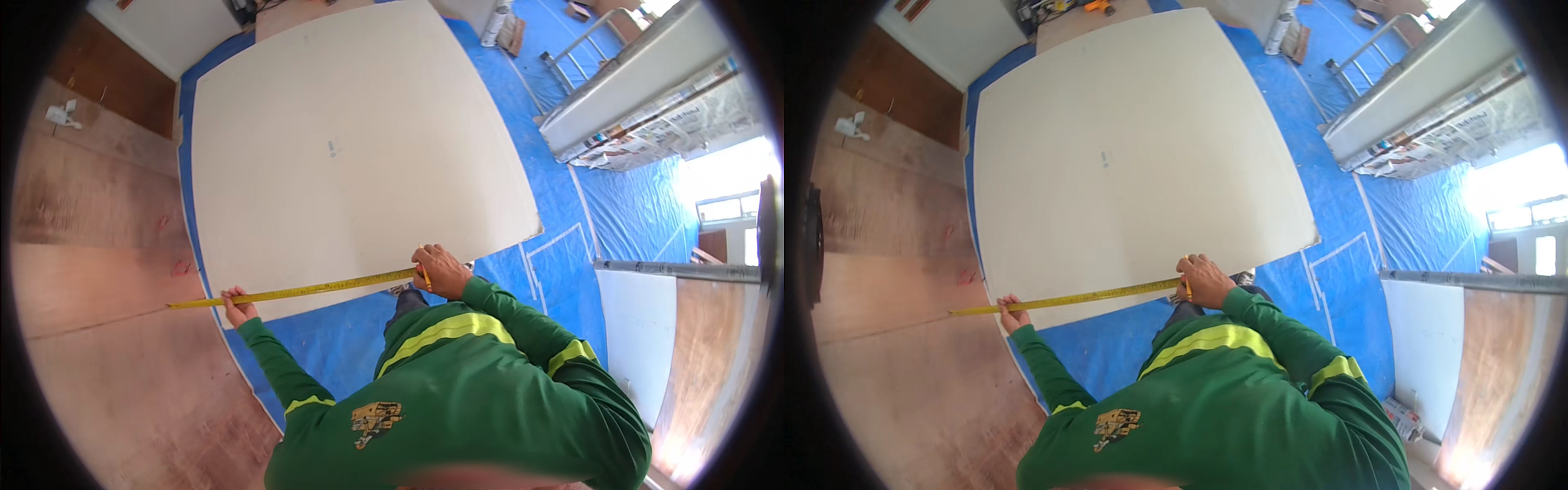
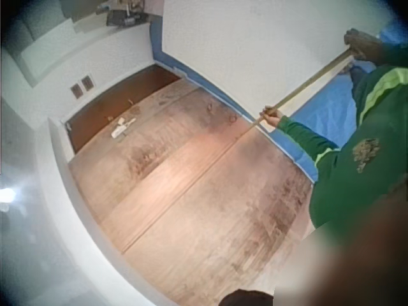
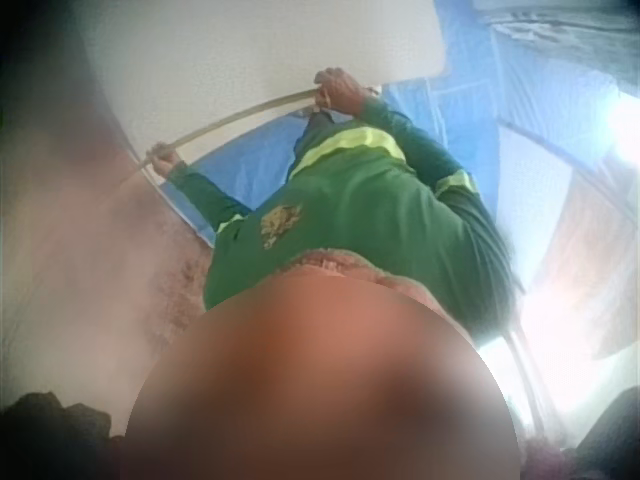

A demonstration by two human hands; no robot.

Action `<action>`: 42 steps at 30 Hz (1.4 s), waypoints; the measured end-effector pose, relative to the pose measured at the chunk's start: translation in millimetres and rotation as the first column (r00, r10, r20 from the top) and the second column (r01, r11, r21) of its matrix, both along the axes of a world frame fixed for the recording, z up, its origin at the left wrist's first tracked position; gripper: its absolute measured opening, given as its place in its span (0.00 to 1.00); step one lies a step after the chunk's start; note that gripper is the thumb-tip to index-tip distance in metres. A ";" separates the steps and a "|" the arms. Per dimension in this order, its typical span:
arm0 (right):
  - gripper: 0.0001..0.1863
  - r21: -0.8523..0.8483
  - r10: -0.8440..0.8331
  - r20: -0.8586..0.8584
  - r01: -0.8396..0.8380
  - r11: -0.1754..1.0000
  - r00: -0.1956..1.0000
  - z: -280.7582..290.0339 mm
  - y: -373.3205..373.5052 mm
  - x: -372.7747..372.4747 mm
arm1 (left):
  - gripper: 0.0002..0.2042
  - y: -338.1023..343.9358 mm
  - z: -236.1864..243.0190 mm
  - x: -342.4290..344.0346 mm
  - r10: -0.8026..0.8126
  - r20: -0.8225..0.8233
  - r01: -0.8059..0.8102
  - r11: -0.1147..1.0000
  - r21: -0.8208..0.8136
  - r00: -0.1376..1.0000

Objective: The person measures and marks a large white panel with a tape measure and pencil, then retrieves a long wooden trim piece and uses shears to cut it. The person works in a room with blue floor protection and scattered tools.

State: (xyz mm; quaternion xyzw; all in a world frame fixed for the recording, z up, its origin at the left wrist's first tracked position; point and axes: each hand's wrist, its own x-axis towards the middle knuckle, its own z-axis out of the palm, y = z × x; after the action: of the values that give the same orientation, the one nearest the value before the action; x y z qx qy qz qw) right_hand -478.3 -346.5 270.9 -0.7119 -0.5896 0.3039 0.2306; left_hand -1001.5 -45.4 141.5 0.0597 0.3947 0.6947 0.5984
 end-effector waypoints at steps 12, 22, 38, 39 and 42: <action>0.21 0.217 -0.428 -0.107 0.441 0.871 0.897 1.4 -92.1 63.6 | 0.18 -244.5 74.3 439.2 -0.964 -0.220 0.957 0.197 -0.212 0.149; 0.24 0.152 -0.766 -0.130 0.776 0.612 0.629 -17.4 -334.9 195.2 | 0.30 -393.7 56.4 562.9 -0.812 -0.257 0.789 -0.347 -0.507 -0.523; 0.29 0.240 -0.764 -0.301 0.820 0.519 0.571 38.2 -435.2 293.1 | 0.23 -555.2 77.7 784.8 -0.849 0.440 0.861 -0.433 -0.267 -0.291; 0.28 0.200 -0.775 -0.302 0.831 0.518 0.556 48.3 -443.5 304.1 | 0.14 -540.2 67.2 793.1 -0.915 0.310 0.898 -0.346 -0.273 -0.258; 0.31 -0.157 -0.721 -0.655 0.892 0.423 0.227 92.6 -457.6 351.4 | 0.11 -458.1 29.5 826.7 -0.964 0.263 0.989 -0.016 -0.147 0.023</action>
State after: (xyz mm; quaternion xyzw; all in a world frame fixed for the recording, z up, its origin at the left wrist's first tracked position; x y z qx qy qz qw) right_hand -126.9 -804.2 363.5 -0.7260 -0.0446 0.2805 0.6263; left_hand -174.7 -503.5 171.0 0.2003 0.3115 0.0136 0.9288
